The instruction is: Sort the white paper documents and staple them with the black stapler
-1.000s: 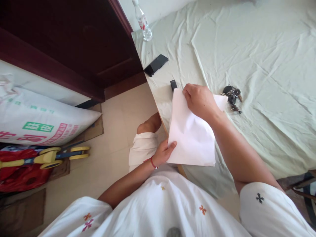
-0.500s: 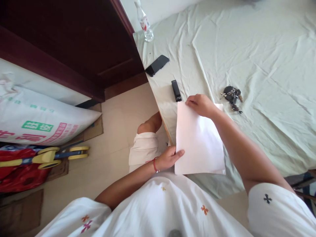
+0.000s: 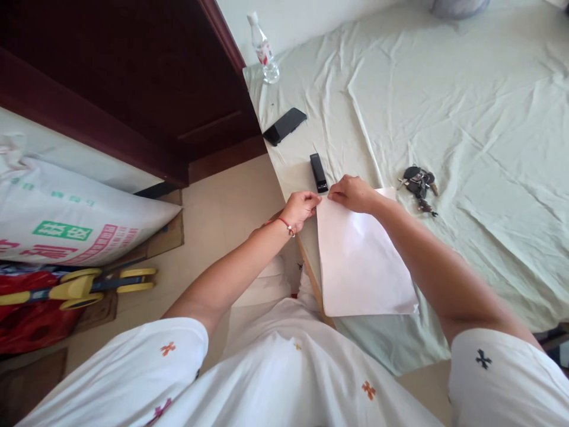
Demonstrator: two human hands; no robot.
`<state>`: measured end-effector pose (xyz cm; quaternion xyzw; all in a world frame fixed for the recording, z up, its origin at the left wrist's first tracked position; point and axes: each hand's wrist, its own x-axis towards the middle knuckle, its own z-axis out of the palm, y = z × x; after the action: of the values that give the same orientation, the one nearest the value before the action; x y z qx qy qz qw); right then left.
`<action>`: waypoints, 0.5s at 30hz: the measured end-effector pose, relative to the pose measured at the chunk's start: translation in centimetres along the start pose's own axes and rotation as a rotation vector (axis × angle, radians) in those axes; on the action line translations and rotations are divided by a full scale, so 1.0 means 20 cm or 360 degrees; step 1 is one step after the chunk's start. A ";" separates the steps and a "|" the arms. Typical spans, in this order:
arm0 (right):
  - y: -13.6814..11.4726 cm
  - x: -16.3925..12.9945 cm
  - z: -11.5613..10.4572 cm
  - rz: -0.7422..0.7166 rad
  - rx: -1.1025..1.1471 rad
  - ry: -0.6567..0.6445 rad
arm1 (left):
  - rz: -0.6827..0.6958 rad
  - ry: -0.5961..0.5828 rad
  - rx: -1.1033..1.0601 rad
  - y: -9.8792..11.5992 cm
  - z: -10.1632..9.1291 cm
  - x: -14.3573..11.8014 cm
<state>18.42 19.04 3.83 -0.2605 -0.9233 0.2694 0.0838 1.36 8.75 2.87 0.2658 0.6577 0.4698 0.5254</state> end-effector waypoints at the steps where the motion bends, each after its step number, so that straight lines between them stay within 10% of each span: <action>1: 0.01 0.00 0.01 0.0029 -0.0025 0.0028 | -0.0013 0.0032 0.0004 0.00 0.01 0.01; 15: 0.08 0.16 -0.05 0.0468 -0.0172 -0.0191 | -0.0230 0.0201 0.0278 0.10 0.00 0.10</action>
<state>16.75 22.30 3.90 -0.3804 -0.8918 0.2437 -0.0261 0.55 11.25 3.84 0.2324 0.7453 0.3875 0.4902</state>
